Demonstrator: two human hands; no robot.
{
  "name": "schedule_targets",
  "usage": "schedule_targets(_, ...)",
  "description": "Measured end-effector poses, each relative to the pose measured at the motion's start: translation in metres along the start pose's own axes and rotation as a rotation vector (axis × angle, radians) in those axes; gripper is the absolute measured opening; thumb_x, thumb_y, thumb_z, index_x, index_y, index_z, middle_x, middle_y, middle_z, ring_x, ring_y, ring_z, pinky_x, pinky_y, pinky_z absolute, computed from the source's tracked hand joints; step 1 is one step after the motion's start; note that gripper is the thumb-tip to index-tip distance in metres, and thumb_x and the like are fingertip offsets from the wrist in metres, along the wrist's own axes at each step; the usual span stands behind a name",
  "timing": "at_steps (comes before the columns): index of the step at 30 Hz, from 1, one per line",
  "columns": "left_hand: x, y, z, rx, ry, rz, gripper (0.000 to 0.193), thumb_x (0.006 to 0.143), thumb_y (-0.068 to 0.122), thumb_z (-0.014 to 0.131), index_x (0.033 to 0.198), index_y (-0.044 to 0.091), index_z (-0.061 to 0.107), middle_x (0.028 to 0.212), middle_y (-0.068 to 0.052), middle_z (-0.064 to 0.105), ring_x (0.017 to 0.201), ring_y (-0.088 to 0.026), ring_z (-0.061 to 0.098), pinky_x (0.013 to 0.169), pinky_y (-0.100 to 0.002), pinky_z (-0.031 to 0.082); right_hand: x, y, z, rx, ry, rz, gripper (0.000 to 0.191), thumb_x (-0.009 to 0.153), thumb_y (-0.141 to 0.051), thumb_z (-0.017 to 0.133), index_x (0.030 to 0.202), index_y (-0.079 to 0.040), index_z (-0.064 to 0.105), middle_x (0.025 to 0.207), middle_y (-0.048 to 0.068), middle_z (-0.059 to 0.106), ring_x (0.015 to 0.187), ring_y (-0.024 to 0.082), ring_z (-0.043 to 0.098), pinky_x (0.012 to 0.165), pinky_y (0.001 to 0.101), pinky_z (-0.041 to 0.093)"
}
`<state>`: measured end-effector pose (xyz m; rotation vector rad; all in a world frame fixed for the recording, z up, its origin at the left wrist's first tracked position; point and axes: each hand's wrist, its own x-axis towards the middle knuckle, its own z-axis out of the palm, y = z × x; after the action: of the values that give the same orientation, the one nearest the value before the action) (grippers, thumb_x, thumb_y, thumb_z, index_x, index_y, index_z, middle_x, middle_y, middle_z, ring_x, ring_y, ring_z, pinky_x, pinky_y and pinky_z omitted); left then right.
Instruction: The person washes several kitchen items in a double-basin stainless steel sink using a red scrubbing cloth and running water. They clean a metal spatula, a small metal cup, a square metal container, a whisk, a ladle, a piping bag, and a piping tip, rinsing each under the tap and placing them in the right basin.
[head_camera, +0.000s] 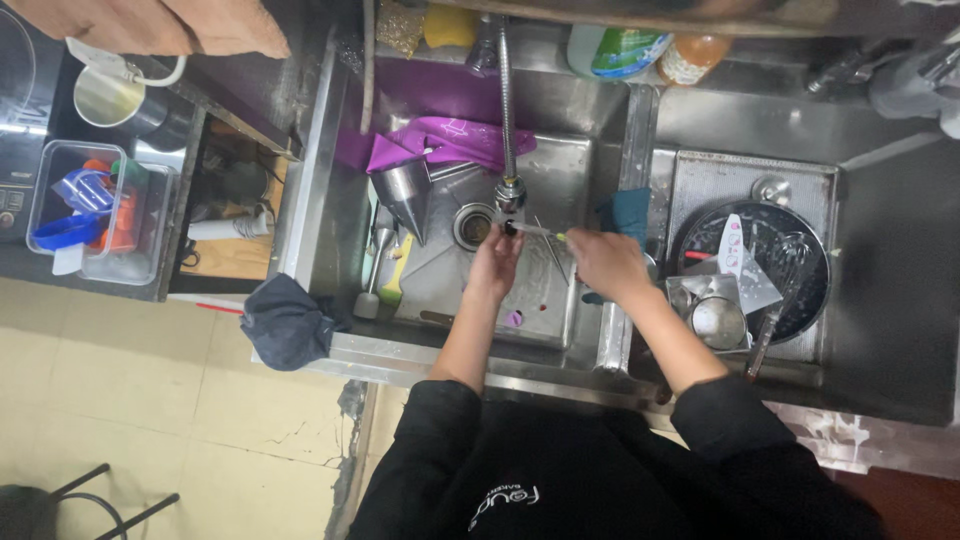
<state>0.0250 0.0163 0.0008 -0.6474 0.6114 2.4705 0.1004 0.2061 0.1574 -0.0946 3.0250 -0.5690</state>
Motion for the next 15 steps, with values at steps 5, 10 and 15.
schedule_targets(5, 0.006, -0.007, -0.007, 0.119, -0.273, 0.141, 0.014, 0.112, 0.018, 0.061, 0.105, 0.006, 0.061, 0.092, -0.003, 0.063, 0.084, -0.016, 0.061, 0.089, -0.039, 0.053, 0.011, 0.004, 0.018, 0.044, -0.007, -0.067, 0.019, 0.095, -0.028, 0.052, 0.099, -0.016, 0.067, 0.083, 0.016, 0.071, 0.080, 0.041, 0.069, 0.069, 0.0564, 0.052)
schedule_targets(10, 0.011, -0.010, -0.002, 0.188, -0.067, 0.190, 0.013, 0.104, 0.021, 0.061, 0.102, 0.008, 0.060, 0.099, -0.002, 0.067, 0.093, -0.015, 0.066, 0.089, -0.035, 0.055, 0.025, 0.002, 0.041, 0.104, -0.084, 0.049, 0.022, 0.097, -0.029, 0.054, 0.098, -0.016, 0.072, 0.081, 0.018, 0.071, 0.080, 0.040, 0.069, 0.074, 0.0534, 0.053)
schedule_targets(15, 0.009, 0.001, -0.005, 0.234, -0.068, 0.186, 0.013, 0.104, 0.021, 0.059, 0.105, 0.008, 0.061, 0.103, -0.003, 0.068, 0.097, -0.016, 0.067, 0.089, -0.036, 0.053, 0.032, 0.013, 0.054, 0.191, -0.044, 0.044, 0.025, 0.082, -0.022, 0.062, 0.102, -0.012, 0.074, 0.084, 0.020, 0.070, 0.081, 0.040, 0.069, 0.074, 0.0504, 0.055)
